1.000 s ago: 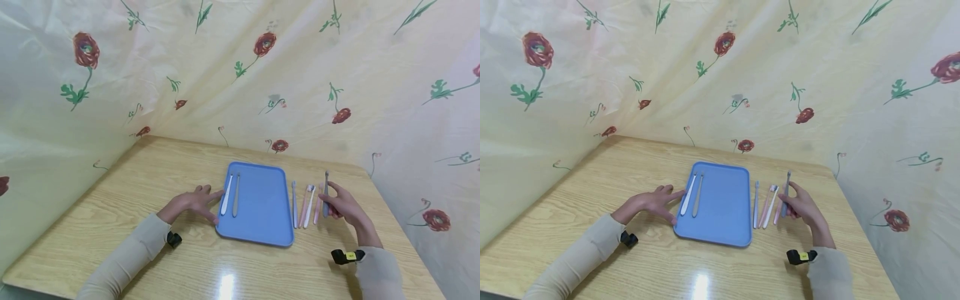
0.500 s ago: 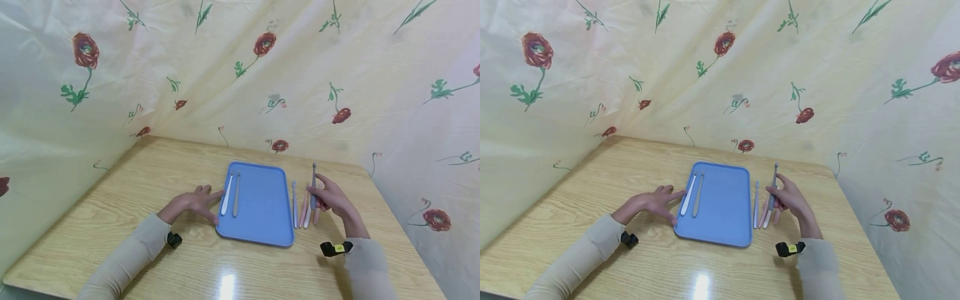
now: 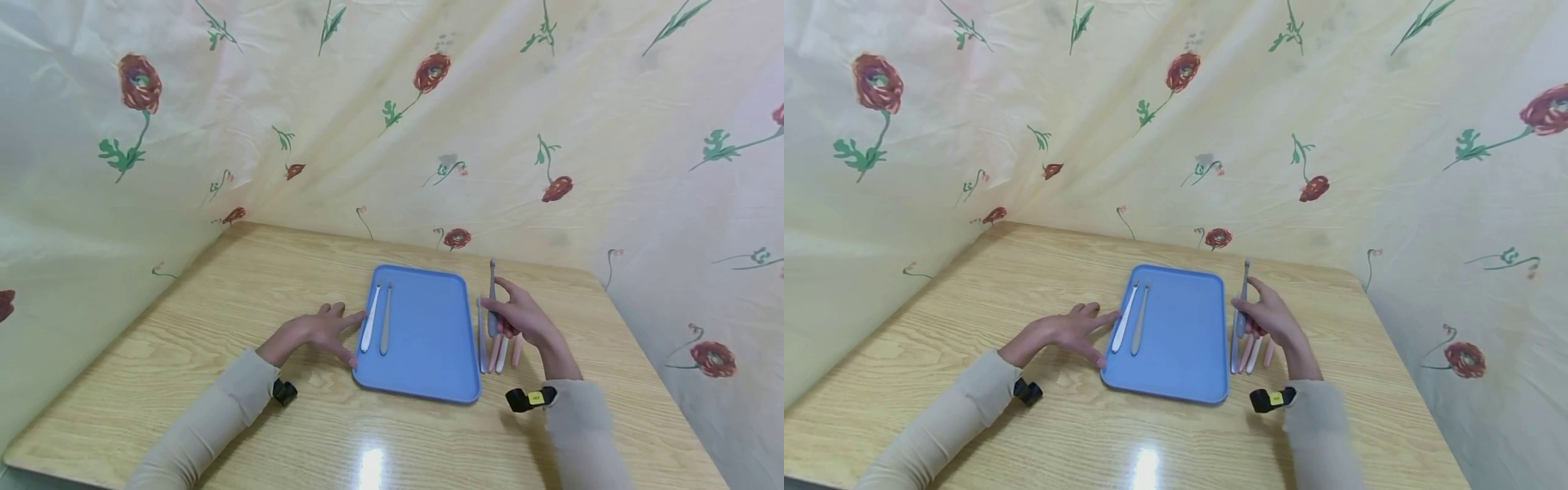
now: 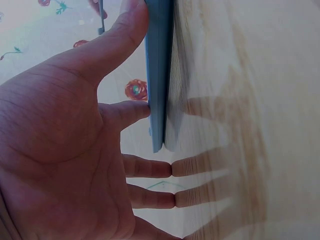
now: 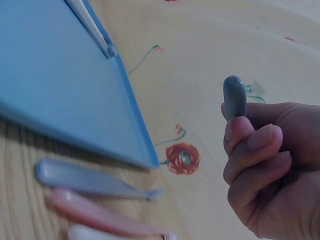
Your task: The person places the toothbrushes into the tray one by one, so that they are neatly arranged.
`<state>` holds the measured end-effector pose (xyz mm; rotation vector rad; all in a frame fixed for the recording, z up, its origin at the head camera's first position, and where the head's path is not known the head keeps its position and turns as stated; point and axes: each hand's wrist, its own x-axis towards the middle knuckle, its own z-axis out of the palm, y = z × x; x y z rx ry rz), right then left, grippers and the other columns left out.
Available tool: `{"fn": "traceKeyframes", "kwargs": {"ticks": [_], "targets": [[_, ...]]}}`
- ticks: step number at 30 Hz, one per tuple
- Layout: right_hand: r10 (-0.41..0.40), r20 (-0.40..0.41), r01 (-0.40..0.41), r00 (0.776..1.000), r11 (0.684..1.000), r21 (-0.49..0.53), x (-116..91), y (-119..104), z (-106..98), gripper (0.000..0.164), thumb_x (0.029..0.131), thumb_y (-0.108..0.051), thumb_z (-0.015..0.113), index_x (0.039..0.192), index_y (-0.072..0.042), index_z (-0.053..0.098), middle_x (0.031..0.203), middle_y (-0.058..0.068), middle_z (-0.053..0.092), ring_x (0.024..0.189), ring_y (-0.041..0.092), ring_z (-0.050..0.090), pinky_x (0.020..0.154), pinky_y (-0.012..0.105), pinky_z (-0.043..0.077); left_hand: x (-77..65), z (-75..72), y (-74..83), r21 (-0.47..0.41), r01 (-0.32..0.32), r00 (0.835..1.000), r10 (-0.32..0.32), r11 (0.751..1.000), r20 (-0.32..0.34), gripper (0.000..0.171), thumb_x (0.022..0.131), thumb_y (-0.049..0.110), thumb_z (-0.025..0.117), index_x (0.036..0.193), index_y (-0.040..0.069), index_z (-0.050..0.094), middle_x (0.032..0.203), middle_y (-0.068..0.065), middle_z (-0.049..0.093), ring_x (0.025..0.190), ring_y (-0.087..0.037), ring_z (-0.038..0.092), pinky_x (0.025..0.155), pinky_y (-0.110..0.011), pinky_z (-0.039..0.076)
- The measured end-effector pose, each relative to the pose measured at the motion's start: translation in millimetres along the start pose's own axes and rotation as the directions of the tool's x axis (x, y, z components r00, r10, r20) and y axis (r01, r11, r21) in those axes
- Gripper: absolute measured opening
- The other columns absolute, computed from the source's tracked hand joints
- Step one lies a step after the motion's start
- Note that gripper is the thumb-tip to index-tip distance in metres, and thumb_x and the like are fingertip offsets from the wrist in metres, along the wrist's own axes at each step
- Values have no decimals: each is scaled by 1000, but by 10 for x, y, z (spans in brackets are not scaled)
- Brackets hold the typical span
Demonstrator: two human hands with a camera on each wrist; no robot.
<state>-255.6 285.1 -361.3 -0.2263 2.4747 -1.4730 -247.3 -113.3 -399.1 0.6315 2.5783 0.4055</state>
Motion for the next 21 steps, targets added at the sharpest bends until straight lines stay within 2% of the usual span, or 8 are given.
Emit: {"fn": "traceKeyframes", "kwargs": {"ticks": [12, 21], "targets": [[-30, 11, 29, 999, 999, 28, 160, -164, 196, 76, 103, -21, 55, 161, -7, 8, 50, -7, 53, 41, 4, 48, 42, 23, 42, -7, -4, 1, 3, -4, 1000, 4, 1000, -5, 109, 79, 57, 78, 162, 24, 16, 162, -27, 15, 146, -46, 21, 108, -70, 34], [-23, 39, 23, 999, 1000, 6, 240, -269, 349, 78, 103, -23, 56, 162, -7, 6, 50, -6, 53, 40, 6, 47, 42, 27, 45, -2, -2, -6, 6, -2, 1000, 2, 1000, -5, 109, 78, 58, 78, 162, 25, 16, 162, -26, 16, 146, -46, 22, 108, -70, 34]]}}
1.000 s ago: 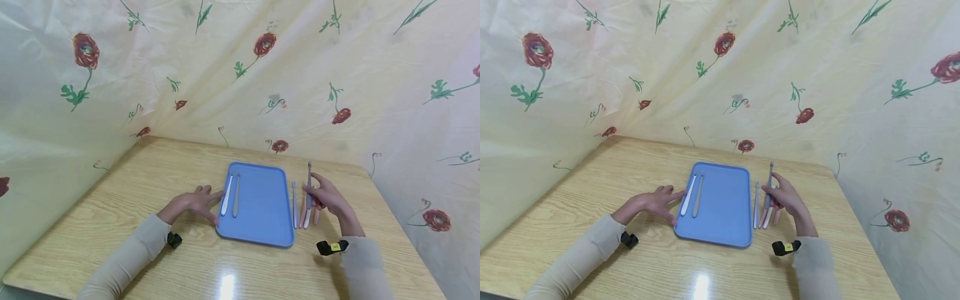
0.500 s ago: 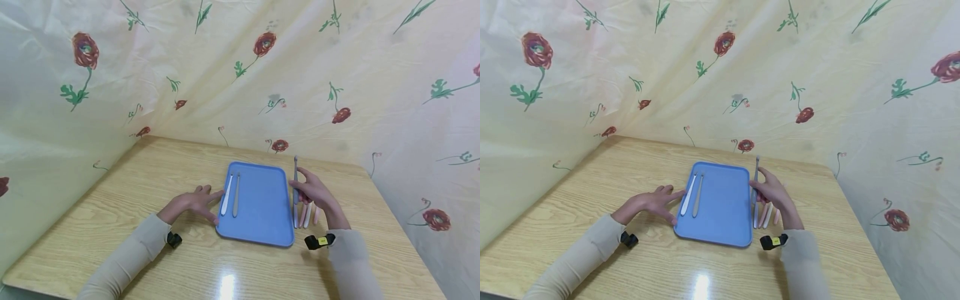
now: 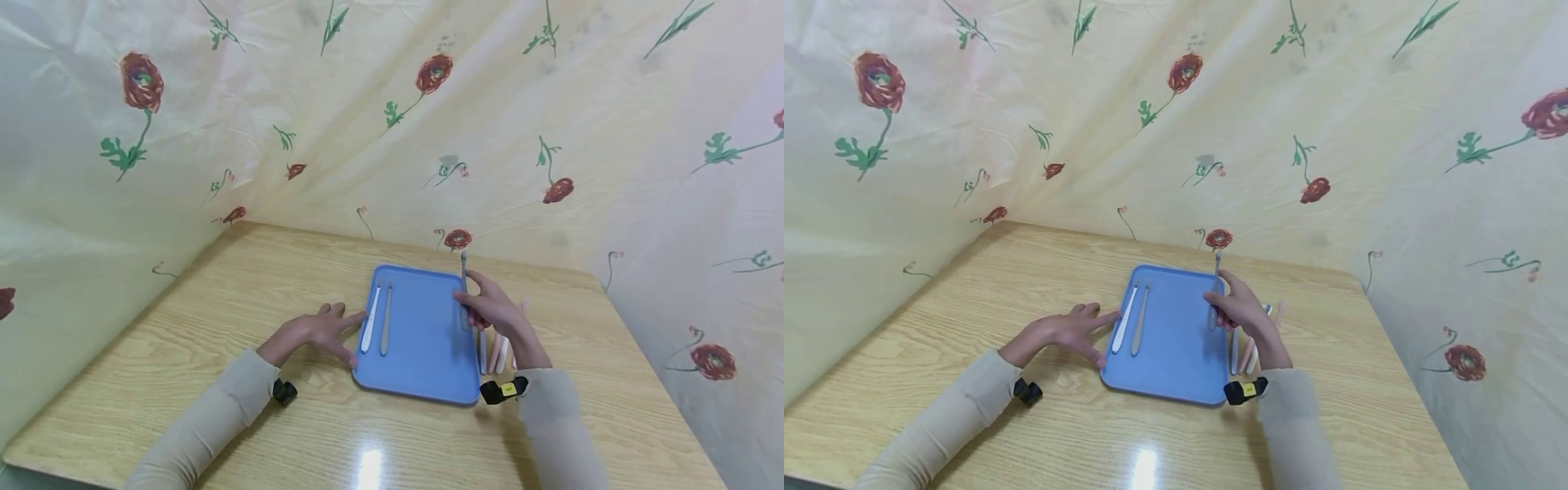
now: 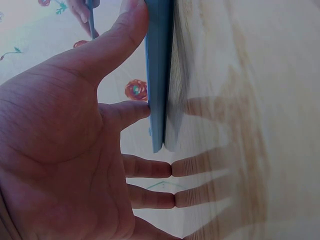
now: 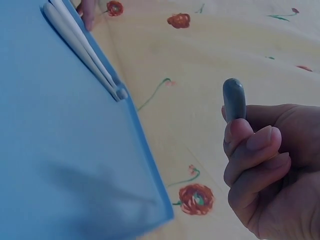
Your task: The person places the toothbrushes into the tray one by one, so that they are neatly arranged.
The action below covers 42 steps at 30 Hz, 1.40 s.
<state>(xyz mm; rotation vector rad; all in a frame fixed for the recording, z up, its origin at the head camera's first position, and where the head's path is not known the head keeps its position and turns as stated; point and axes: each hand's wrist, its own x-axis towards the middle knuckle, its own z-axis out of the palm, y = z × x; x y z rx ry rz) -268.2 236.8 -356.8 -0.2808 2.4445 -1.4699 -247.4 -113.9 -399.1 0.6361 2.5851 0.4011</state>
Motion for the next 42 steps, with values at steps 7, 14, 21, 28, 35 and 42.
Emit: {"fn": "traceKeyframes", "kwargs": {"ticks": [7, 14, 21, 28, 35, 42], "targets": [[-1, 17, 1, 1000, 1000, -15, 82, -26, 162, 80, 104, -25, 55, 162, -6, 4, 50, -6, 53, 40, 7, 47, 42, 26, 43, 13, -5, 1, -2, 2, 1000, -2, 1000, 5, 109, 79, 59, 78, 162, 26, 15, 164, -26, 13, 148, -47, 18, 109, -72, 32], [9, 24, -9, 1000, 1000, -20, 137, 20, 340, 73, 103, -22, 56, 161, -9, 14, 51, -4, 53, 41, 7, 48, 42, 25, 43, 24, 37, 16, -18, 20, 1000, -20, 1000, 6, 109, 78, 58, 79, 162, 29, 17, 165, -24, 12, 149, -45, 17, 110, -71, 32], [21, 32, -19, 999, 998, -57, 202, 58, 567, 74, 102, -21, 57, 160, -5, 15, 51, -3, 54, 39, 8, 48, 42, 26, 39, -7, 54, 26, -19, 27, 1000, -27, 999, 7, 108, 77, 57, 80, 162, 28, 18, 165, -25, 13, 149, -46, 18, 108, -72, 33], [17, 25, -15, 1000, 997, -79, 262, 29, 696, 74, 100, -20, 60, 160, -7, 19, 49, -2, 56, 38, 9, 48, 41, 26, 37, -10, 28, 39, -13, 19, 1000, -19, 1000, -5, 107, 78, 57, 79, 161, 28, 19, 164, -25, 15, 148, -45, 21, 108, -70, 34], [24, 30, -21, 999, 996, -91, 291, -9, 780, 72, 100, -20, 61, 160, -9, 22, 50, -1, 56, 39, 10, 48, 41, 25, 38, -14, 36, 40, -1, 31, 999, -31, 1000, -17, 108, 77, 58, 79, 161, 28, 19, 162, -25, 19, 145, -44, 25, 106, -69, 37], [42, 34, -39, 999, 995, -90, 314, -24, 835, 73, 100, -21, 61, 160, -11, 21, 51, -1, 56, 40, 10, 49, 41, 25, 38, -12, 32, 39, -5, 31, 999, -31, 1000, -22, 108, 77, 58, 79, 161, 28, 19, 162, -25, 19, 142, -43, 27, 106, -69, 37]]}}
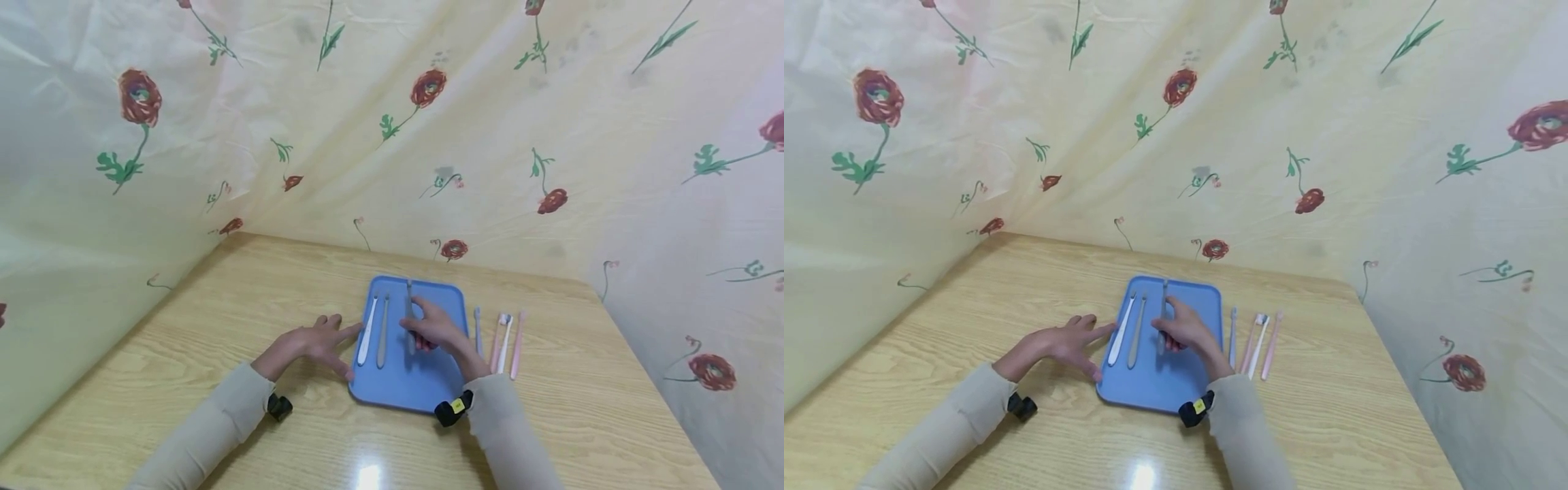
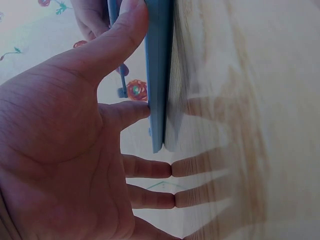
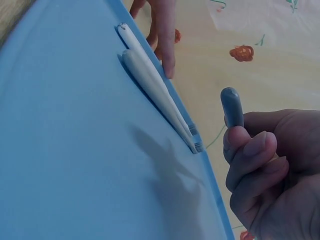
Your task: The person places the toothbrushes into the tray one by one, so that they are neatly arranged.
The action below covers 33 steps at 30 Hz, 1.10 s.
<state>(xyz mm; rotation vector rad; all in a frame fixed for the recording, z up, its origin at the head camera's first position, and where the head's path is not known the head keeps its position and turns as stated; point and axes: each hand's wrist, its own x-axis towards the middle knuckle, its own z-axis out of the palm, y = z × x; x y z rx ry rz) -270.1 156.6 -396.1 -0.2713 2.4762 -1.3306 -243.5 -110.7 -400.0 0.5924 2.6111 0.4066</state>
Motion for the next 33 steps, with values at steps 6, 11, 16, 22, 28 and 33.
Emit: {"fn": "traceKeyframes", "kwargs": {"ticks": [6, 11, 16, 22, 28, 33], "targets": [[24, -4, -24, 1000, 1000, -10, 21, -23, 43, 74, 100, -23, 62, 161, -13, 21, 52, 0, 56, 40, 10, 49, 41, 24, 40, 8, -2, 2, 18, -7, 1000, 7, 1000, -8, 108, 77, 60, 78, 161, 29, 18, 163, -24, 18, 145, -44, 25, 102, -67, 42], [31, 3, -31, 1000, 999, -13, 38, -48, 65, 75, 99, -24, 62, 161, -14, 21, 52, 0, 56, 41, 10, 49, 41, 23, 40, 6, -18, 2, 26, 1, 1000, -1, 1000, -11, 109, 76, 61, 78, 161, 30, 18, 163, -24, 19, 145, -44, 25, 98, -65, 45], [29, 7, -29, 1000, 999, -20, 70, -57, 97, 75, 99, -24, 63, 161, -14, 22, 52, 0, 56, 40, 10, 49, 40, 23, 40, 2, -34, 4, 28, 1, 1000, -1, 1000, -12, 109, 76, 62, 78, 161, 29, 19, 162, -24, 20, 145, -44, 26, 97, -65, 45], [30, 15, -30, 999, 999, -22, 120, -31, 149, 73, 99, -22, 63, 160, -12, 23, 52, 1, 57, 40, 10, 49, 40, 23, 40, 4, -32, 0, 27, 0, 1000, 0, 1000, -11, 109, 76, 61, 78, 161, 29, 19, 160, -23, 23, 141, -42, 29, 95, -63, 46], [35, 24, -35, 999, 999, -20, 155, 21, 207, 73, 100, -22, 62, 160, -10, 22, 52, 1, 57, 40, 9, 49, 40, 23, 41, 7, -14, -9, 21, 0, 1000, 1, 1000, -4, 109, 76, 61, 79, 161, 29, 20, 159, -24, 24, 140, -42, 30, 95, -62, 47], [43, 40, -43, 998, 999, -11, 150, 30, 242, 74, 100, -21, 61, 160, -7, 20, 52, 0, 55, 40, 9, 49, 39, 22, 41, 5, -1, -12, 24, -3, 1000, 3, 1000, -9, 109, 75, 61, 79, 161, 29, 20, 159, -23, 24, 139, -41, 30, 93, -60, 48]]}}
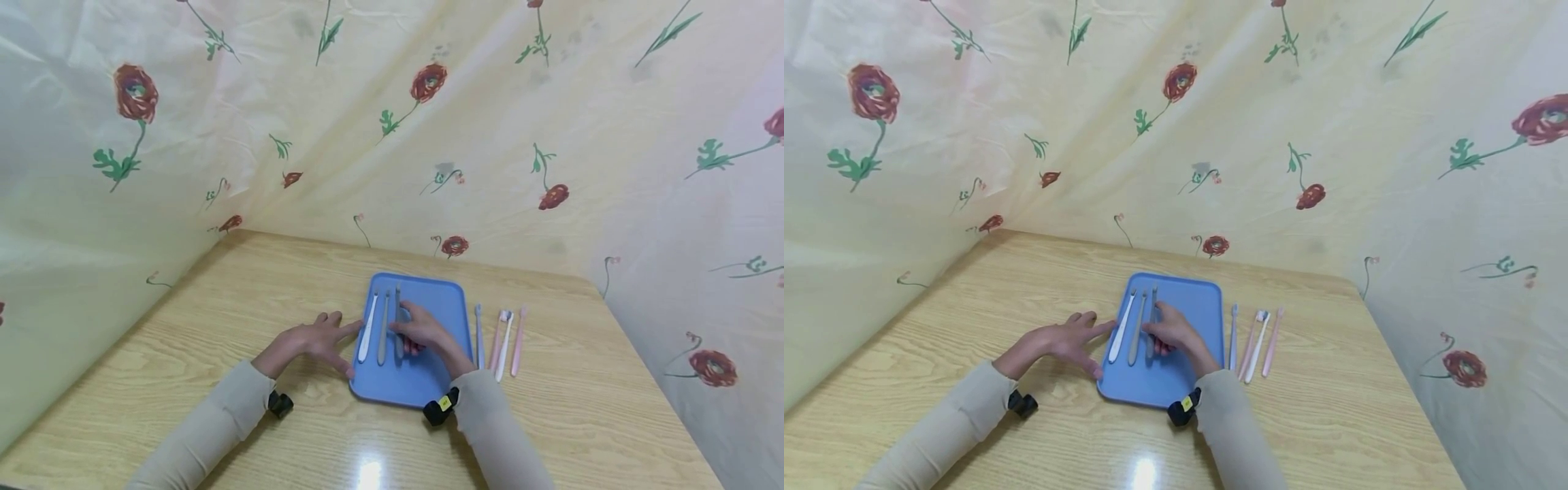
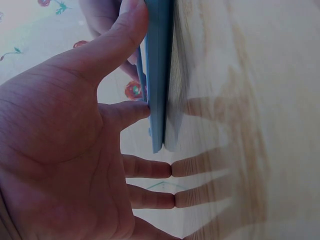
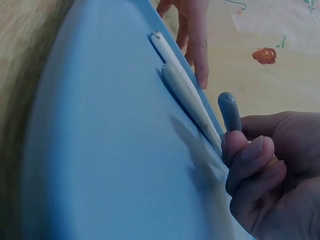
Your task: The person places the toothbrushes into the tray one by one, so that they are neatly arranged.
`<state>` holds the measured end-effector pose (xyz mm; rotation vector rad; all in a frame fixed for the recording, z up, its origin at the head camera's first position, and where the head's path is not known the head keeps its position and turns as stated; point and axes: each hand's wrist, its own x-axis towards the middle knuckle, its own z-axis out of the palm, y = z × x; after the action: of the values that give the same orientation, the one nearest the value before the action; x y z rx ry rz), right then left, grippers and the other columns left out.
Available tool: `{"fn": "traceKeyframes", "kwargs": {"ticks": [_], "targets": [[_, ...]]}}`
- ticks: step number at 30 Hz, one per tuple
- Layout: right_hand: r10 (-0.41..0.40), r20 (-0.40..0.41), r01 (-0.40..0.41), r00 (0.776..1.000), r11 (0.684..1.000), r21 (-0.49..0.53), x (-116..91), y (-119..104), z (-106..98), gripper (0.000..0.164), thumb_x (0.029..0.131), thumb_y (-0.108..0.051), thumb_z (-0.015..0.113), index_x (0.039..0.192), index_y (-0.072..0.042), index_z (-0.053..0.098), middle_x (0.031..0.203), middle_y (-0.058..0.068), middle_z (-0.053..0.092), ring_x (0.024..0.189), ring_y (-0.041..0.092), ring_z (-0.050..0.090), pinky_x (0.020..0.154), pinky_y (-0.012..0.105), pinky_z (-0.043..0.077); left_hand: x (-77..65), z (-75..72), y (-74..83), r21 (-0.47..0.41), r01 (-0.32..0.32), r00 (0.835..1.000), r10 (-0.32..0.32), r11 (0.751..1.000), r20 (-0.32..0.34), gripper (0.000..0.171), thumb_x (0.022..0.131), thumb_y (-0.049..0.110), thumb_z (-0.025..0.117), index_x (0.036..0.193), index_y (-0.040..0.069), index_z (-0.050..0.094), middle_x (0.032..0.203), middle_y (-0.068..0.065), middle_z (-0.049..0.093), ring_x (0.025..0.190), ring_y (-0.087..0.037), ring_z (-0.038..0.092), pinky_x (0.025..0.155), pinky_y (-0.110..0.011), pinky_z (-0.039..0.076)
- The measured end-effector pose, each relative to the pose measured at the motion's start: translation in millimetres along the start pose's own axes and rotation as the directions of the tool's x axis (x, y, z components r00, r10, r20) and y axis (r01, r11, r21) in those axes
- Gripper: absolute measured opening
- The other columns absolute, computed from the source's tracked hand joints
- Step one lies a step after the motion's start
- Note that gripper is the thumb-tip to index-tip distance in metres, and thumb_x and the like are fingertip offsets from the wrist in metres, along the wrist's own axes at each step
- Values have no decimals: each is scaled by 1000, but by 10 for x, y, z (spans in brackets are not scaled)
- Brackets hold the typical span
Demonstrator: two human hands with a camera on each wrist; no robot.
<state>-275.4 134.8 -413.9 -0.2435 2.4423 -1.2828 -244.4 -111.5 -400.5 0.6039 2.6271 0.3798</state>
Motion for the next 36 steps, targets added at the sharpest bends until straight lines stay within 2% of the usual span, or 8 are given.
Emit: {"fn": "traceKeyframes", "kwargs": {"ticks": [8, 19, 36], "targets": [[8, 26, -8, 1000, 1000, 9, 8, 41, 31, 74, 100, -20, 61, 160, -6, 21, 53, 0, 56, 40, 8, 49, 39, 21, 39, -1, 1, 5, 10, 2, 1000, -2, 1000, -2, 109, 75, 62, 79, 161, 29, 20, 158, -22, 26, 137, -40, 32, 91, -58, 49], [40, 16, -40, 999, 999, 8, 26, 43, 49, 75, 100, -23, 60, 160, -6, 18, 53, 0, 55, 39, 8, 49, 39, 21, 39, -18, -14, 10, 3, -13, 1000, 13, 1000, 5, 109, 76, 60, 79, 161, 27, 20, 154, -24, 29, 133, -39, 34, 88, -57, 49], [53, 8, -53, 999, 998, 17, 22, 64, 55, 75, 100, -26, 60, 160, -6, 20, 52, -1, 56, 40, 8, 49, 39, 21, 38, -1, -3, 11, 13, 0, 1000, 0, 1000, 10, 108, 77, 61, 78, 161, 27, 19, 159, -24, 24, 141, -43, 30, 97, -64, 45]]}}
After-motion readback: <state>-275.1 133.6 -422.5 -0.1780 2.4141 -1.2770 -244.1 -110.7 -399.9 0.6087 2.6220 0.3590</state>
